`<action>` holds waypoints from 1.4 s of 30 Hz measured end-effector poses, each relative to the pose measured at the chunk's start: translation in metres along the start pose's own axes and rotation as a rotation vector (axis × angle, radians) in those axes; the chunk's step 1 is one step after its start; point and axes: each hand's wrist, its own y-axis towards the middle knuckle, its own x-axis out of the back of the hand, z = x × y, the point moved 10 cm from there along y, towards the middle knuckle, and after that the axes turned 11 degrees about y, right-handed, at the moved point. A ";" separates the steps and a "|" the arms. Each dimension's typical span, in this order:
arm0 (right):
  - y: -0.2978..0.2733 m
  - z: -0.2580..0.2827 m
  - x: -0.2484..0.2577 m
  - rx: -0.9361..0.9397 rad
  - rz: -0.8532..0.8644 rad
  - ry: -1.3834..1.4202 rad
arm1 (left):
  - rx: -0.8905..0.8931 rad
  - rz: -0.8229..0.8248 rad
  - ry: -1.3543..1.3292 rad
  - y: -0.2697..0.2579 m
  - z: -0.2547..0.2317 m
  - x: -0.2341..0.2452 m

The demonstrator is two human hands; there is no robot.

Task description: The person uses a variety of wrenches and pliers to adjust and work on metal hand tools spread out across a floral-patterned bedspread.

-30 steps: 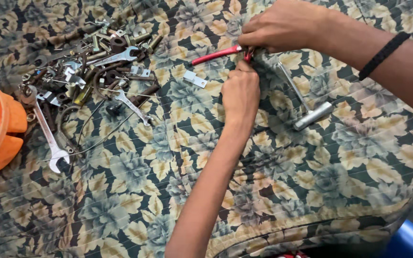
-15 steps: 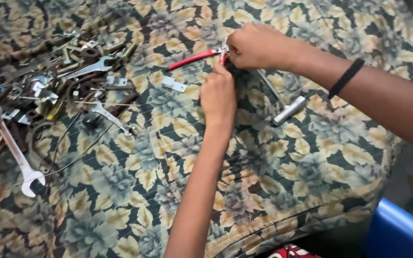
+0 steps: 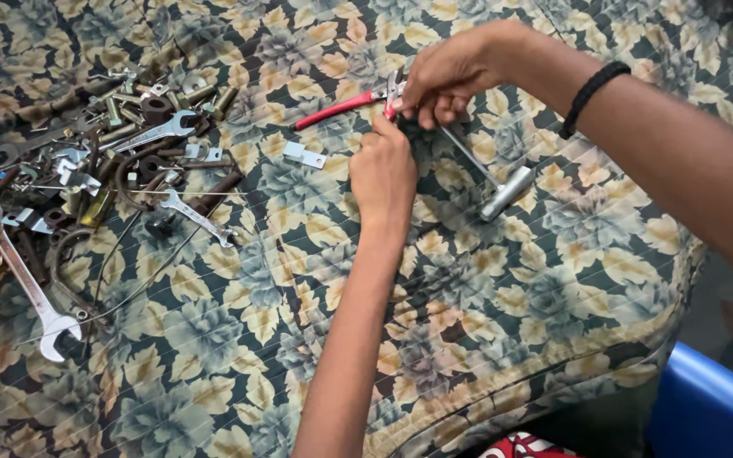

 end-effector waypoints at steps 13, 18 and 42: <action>-0.093 0.076 -0.046 0.986 -0.676 -1.350 | 0.011 -0.030 -0.045 -0.005 0.005 0.003; -0.089 0.061 -0.047 1.118 -0.868 -1.671 | 0.013 -0.029 -0.040 -0.006 0.006 0.011; -0.053 0.043 -0.036 1.425 -0.260 -1.722 | -0.040 0.058 0.122 -0.023 -0.008 0.026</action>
